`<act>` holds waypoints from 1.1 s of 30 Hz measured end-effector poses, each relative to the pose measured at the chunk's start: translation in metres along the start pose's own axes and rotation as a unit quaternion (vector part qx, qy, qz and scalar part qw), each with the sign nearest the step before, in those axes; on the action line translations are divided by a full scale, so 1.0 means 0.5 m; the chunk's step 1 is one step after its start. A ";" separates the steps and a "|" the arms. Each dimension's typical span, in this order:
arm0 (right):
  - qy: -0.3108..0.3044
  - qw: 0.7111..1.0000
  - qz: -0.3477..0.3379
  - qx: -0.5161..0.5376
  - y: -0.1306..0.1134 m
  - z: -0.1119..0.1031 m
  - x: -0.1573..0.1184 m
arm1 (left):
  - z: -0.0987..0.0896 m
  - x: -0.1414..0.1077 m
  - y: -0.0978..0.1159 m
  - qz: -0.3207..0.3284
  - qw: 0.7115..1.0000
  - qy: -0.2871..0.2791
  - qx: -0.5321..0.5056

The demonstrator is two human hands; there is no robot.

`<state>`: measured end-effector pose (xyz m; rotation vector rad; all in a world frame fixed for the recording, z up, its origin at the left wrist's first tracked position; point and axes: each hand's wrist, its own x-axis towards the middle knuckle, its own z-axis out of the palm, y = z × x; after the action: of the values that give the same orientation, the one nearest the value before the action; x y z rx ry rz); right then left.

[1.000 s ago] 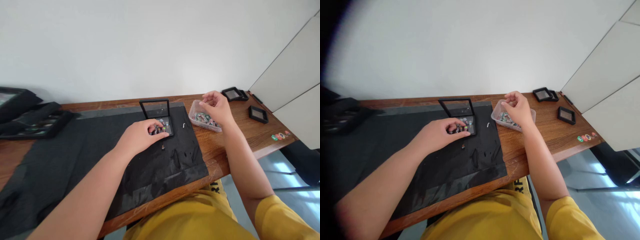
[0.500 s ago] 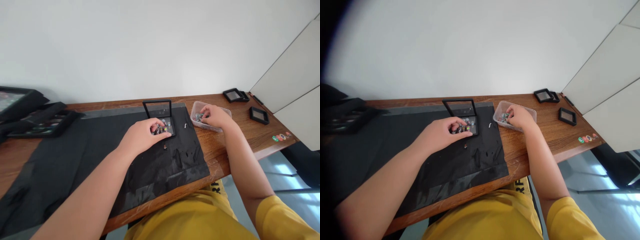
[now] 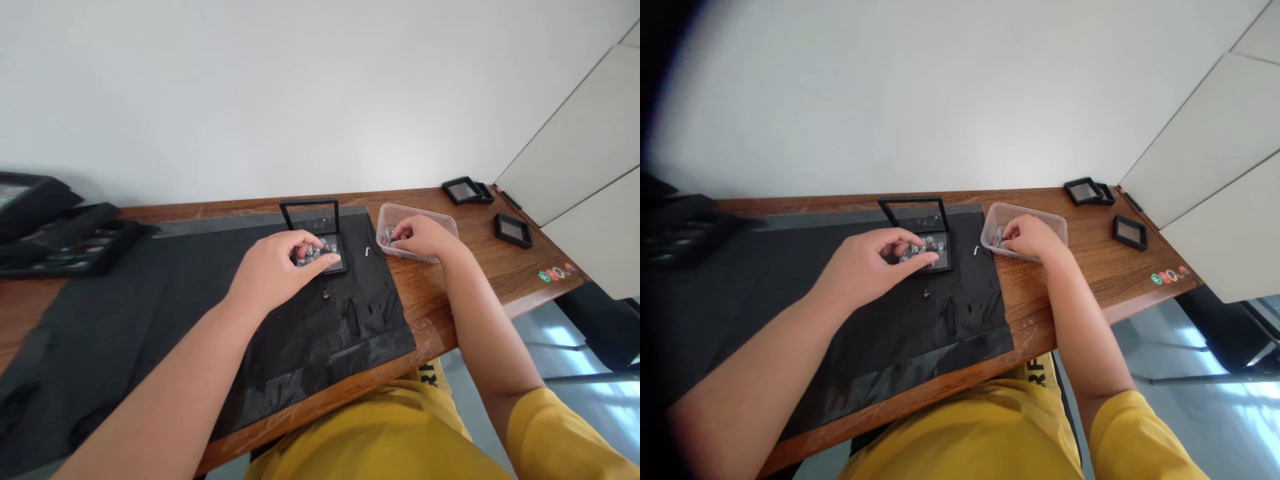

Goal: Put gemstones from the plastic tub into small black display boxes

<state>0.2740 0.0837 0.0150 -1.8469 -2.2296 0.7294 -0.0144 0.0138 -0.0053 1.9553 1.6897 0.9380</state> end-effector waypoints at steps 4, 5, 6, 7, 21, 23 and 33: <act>-0.003 1.000 0.002 0.015 0.001 0.002 -0.001 | -0.009 -0.006 0.016 0.019 0.998 0.061 -0.017; 0.005 1.000 -0.002 0.017 0.002 0.002 0.000 | -0.011 -0.007 0.018 0.024 0.997 0.071 -0.019; 0.022 1.000 -0.009 0.020 0.003 0.002 0.000 | -0.012 -0.008 0.020 0.030 0.996 0.077 -0.020; 0.048 0.998 -0.020 0.027 0.004 0.002 0.000 | -0.012 -0.009 0.021 0.035 0.996 0.081 -0.020; 0.324 0.841 -0.401 0.161 -0.097 0.058 -0.050 | 0.018 -0.025 0.032 0.033 0.979 0.017 -0.199; 0.330 0.827 -0.427 0.155 -0.110 0.073 -0.055 | 0.025 -0.028 0.033 0.032 0.971 0.013 -0.236; 0.413 0.780 -0.459 0.105 -0.129 0.087 -0.067 | 0.022 -0.044 0.056 0.049 0.959 0.025 -0.279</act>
<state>0.2065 0.0322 0.0130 -0.5497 -1.9101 -0.0527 0.0121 -0.0116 0.0008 1.6451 1.1791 1.3367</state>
